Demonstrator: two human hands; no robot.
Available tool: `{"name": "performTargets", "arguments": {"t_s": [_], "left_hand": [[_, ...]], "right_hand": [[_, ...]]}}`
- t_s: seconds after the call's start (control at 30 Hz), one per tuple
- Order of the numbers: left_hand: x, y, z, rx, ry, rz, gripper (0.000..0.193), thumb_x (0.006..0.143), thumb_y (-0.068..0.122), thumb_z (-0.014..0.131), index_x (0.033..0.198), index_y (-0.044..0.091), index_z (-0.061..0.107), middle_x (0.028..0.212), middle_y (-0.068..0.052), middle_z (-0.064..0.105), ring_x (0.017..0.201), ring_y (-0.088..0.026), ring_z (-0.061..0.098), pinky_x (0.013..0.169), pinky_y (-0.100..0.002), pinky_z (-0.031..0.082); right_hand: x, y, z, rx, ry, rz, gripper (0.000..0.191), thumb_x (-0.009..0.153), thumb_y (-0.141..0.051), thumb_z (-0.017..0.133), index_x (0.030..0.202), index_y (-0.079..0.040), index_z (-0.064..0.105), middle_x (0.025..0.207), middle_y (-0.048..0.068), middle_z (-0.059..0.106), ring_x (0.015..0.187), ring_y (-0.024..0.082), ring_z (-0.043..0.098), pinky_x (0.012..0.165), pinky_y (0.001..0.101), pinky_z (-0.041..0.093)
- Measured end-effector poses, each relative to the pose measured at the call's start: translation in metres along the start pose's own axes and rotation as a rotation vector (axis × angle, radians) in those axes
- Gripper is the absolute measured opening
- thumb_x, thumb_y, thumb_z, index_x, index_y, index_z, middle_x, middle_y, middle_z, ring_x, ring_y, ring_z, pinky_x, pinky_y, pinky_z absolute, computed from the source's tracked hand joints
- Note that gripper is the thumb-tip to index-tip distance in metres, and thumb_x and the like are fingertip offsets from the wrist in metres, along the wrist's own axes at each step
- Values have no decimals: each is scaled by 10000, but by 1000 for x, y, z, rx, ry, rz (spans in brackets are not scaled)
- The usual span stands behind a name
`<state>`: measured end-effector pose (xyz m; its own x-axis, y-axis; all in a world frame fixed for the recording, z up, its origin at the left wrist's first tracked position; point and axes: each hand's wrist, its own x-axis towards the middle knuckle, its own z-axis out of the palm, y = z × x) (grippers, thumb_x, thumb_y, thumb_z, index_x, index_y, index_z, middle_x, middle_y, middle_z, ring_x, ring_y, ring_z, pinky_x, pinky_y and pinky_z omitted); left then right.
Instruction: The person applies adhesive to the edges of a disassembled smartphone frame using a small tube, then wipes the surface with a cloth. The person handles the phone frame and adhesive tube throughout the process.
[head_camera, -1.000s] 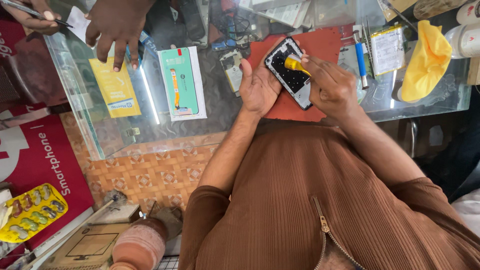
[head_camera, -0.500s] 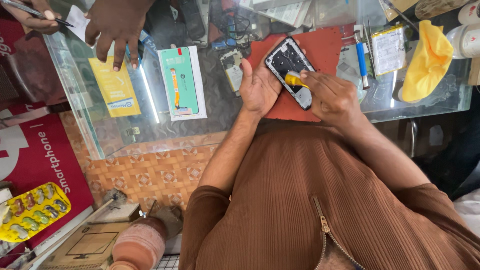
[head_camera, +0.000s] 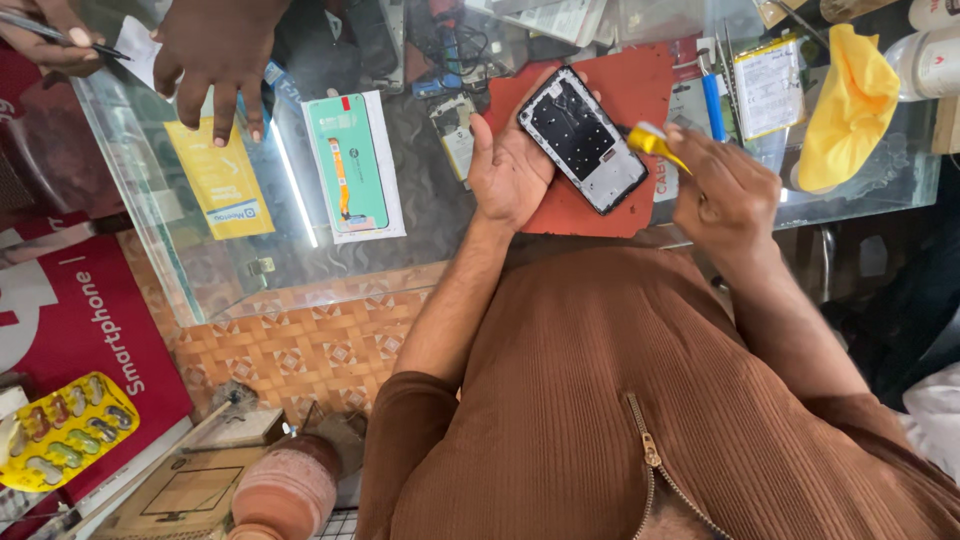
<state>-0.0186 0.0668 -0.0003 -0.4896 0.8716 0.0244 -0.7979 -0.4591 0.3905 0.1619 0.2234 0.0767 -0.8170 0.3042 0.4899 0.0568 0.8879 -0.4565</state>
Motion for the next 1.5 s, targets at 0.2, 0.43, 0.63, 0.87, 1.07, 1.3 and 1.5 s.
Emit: {"name": "performTargets", "arguments": {"t_s": [0.2, 0.43, 0.63, 0.87, 1.07, 1.3, 1.5], "left_hand": [[0, 0, 2, 2, -16, 16, 1015, 1017, 766, 343, 1667, -9, 256, 1642, -223, 348, 1514, -345, 384, 1301, -467, 271], [0, 2, 3, 24, 27, 1, 1026, 1017, 763, 341, 1662, -28, 243, 1700, -224, 328, 1547, -310, 326, 1318, -435, 228], [0, 1, 4, 20, -14, 13, 1017, 1019, 765, 331, 1670, -11, 244, 1638, -223, 350, 1516, -355, 386, 1297, -465, 284], [-1, -1, 1, 19, 2, 8, 1044, 1007, 791, 307, 1669, -15, 241, 1640, -232, 345, 1521, -350, 378, 1299, -472, 291], [-1, 0, -1, 8, 0, 4, 1050, 994, 789, 323, 1663, -14, 231, 1698, -223, 325, 1531, -354, 358, 1296, -493, 291], [-3, -1, -2, 35, 11, 9, 1066, 986, 800, 324, 1664, -17, 224, 1698, -222, 326, 1532, -360, 352, 1296, -501, 290], [-4, 0, -3, 46, 11, 5, 1068, 985, 802, 326, 1664, -17, 229, 1699, -220, 328, 1532, -362, 357, 1303, -486, 282]], "right_hand": [[23, 10, 29, 26, 41, -77, 389, 883, 211, 670, 1238, 55, 688, 1160, 210, 742, 1005, 335, 759, 848, 392, 611], [34, 16, 39, 14, 7, -109, 407, 838, 223, 647, 1212, 67, 685, 1153, 219, 748, 972, 328, 761, 812, 382, 609], [24, 15, 31, 16, -39, -100, 382, 857, 212, 654, 1204, 55, 681, 1154, 184, 747, 988, 315, 758, 830, 382, 608], [8, 11, 16, 14, -68, -78, 420, 810, 205, 630, 1199, 53, 679, 1149, 189, 744, 990, 325, 749, 838, 401, 604], [-3, 12, 7, 37, -98, -23, 424, 795, 201, 602, 1182, 49, 685, 1141, 184, 744, 986, 327, 747, 836, 399, 603], [-17, 9, -4, 23, -126, 22, 378, 833, 185, 601, 1171, 40, 691, 1155, 182, 745, 987, 322, 747, 838, 394, 603], [-24, 10, -10, -14, -126, 53, 373, 839, 186, 600, 1162, 36, 709, 1140, 178, 755, 954, 309, 751, 818, 386, 604]]}}
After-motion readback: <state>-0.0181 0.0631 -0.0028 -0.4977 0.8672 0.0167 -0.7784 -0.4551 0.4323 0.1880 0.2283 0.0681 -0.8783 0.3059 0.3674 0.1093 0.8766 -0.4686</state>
